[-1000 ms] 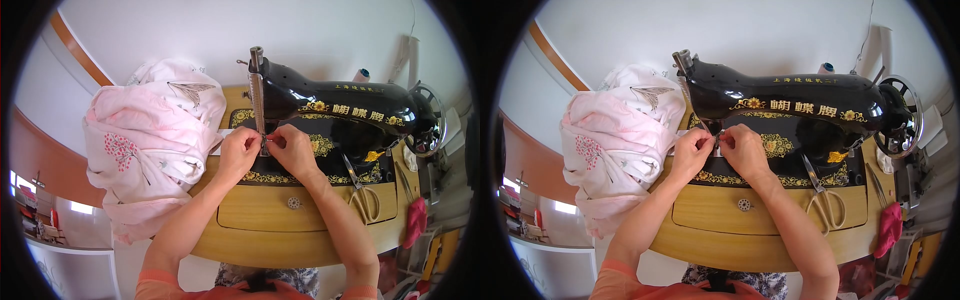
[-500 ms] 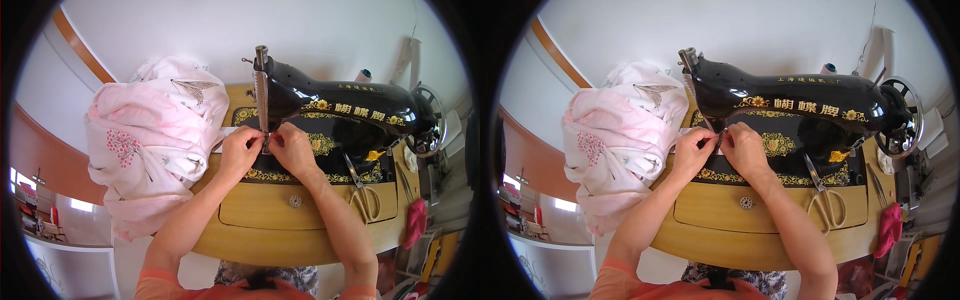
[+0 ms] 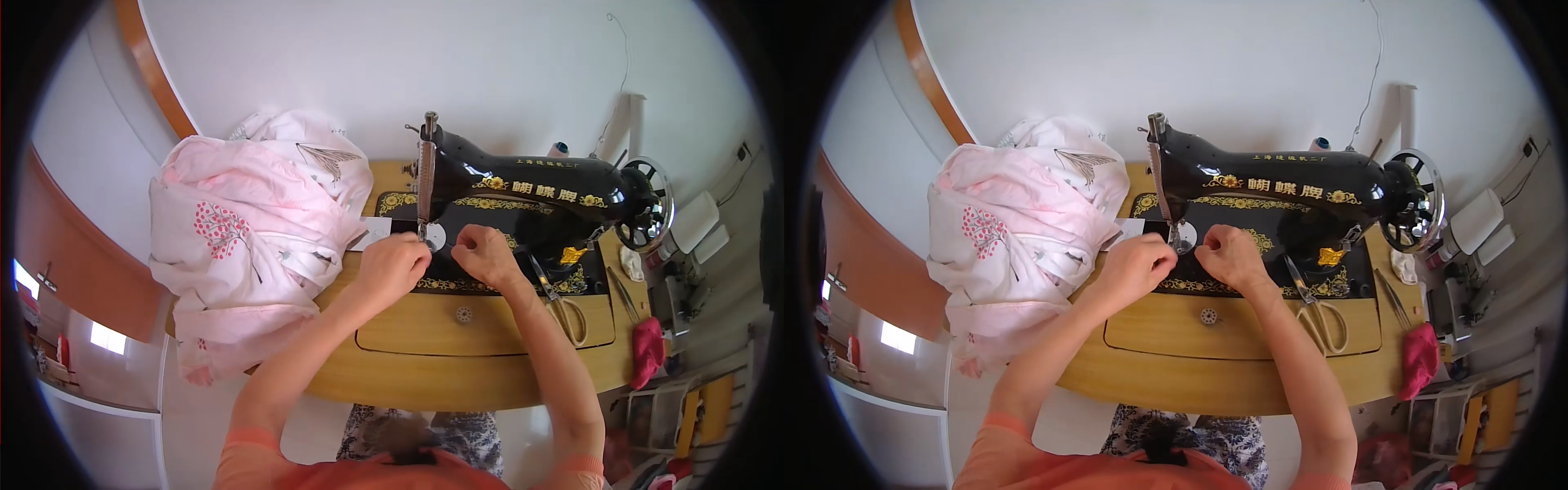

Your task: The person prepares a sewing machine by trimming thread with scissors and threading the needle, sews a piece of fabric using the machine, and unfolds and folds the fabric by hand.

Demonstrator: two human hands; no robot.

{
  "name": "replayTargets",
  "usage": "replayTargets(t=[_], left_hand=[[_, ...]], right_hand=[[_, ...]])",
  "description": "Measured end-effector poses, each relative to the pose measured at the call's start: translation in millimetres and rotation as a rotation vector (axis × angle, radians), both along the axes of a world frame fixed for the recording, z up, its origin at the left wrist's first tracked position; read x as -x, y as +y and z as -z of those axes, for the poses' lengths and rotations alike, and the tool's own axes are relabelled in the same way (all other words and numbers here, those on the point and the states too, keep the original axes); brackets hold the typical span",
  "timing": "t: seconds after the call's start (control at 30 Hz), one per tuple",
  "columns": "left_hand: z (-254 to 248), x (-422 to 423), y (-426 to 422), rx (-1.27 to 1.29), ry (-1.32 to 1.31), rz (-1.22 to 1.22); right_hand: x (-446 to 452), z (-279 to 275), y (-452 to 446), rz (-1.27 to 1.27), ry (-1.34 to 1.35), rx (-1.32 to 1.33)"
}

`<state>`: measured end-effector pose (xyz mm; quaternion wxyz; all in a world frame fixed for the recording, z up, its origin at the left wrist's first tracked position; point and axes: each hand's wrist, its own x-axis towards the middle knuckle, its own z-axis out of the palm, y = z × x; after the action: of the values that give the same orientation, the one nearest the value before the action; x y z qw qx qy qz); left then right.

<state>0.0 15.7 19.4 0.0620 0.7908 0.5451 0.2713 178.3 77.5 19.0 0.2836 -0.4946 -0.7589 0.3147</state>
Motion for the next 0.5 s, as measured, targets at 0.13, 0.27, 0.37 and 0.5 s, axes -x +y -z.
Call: replayTargets(t=[0.13, 0.27, 0.37, 0.5], left_hand=[[-11, 2, -15, 0.254, -0.011, 0.173], [-13, -12, -39, 0.310, -0.190, 0.189], [-6, -26, -53, 0.335, -0.261, 0.197], [7, -44, -58, 0.212, -0.209, 0.162]], right_hand=[[-4, 22, 10, 0.010, 0.271, 0.083], [3, 4, -7, 0.039, 0.752, 0.465], [12, 11, -7, 0.162, 1.073, 0.593], [1, 20, -1, 0.203, 0.812, 0.613]])
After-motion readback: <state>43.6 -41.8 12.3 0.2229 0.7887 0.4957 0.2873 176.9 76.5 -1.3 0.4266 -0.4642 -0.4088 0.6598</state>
